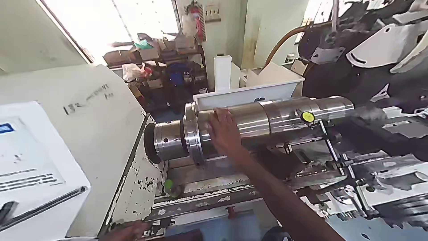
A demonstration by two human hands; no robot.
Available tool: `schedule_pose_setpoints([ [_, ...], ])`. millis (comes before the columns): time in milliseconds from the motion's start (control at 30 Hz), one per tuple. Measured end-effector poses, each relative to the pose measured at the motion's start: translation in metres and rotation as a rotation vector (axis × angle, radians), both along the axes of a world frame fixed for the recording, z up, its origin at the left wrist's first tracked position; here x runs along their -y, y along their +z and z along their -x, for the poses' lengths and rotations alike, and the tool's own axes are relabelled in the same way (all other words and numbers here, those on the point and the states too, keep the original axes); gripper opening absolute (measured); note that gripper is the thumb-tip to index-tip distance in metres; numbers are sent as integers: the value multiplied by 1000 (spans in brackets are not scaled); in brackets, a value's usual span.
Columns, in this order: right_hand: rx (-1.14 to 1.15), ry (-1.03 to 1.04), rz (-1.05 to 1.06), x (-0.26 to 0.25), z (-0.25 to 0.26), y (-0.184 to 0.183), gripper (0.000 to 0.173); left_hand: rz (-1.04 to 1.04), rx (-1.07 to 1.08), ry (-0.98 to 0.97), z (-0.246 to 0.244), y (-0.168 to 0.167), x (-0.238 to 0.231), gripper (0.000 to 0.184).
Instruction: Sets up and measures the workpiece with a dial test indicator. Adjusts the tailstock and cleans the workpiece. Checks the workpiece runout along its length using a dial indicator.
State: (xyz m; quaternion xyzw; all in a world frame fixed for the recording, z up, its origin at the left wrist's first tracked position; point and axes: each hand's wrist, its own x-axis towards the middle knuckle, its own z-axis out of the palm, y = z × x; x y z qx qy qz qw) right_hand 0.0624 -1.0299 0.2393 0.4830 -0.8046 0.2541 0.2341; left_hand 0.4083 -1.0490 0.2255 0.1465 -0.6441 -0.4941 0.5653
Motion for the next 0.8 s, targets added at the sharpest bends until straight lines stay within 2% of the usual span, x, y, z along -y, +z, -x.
schedule_pose_setpoints([
  [133, 142, -63, -147, 29, 35, 38, 50, 44, 57, -42, 21, 2, 9, 29],
  [267, 337, -100, -392, 43, 54, 69, 55, 44, 40, -81, 32, 5, 8, 28],
  [400, 407, -63, -493, 52, 68, 76, 48, 67, 37, -82, 27, 3, 6, 29],
  [600, 452, 23, -603, 61, 83, 81, 48, 31, 54, -6, 8, -3, -9, 29],
  [800, 520, 59, -597, 66, 92, 79, 50, -21, 61, 87, -9, -10, -24, 28],
])
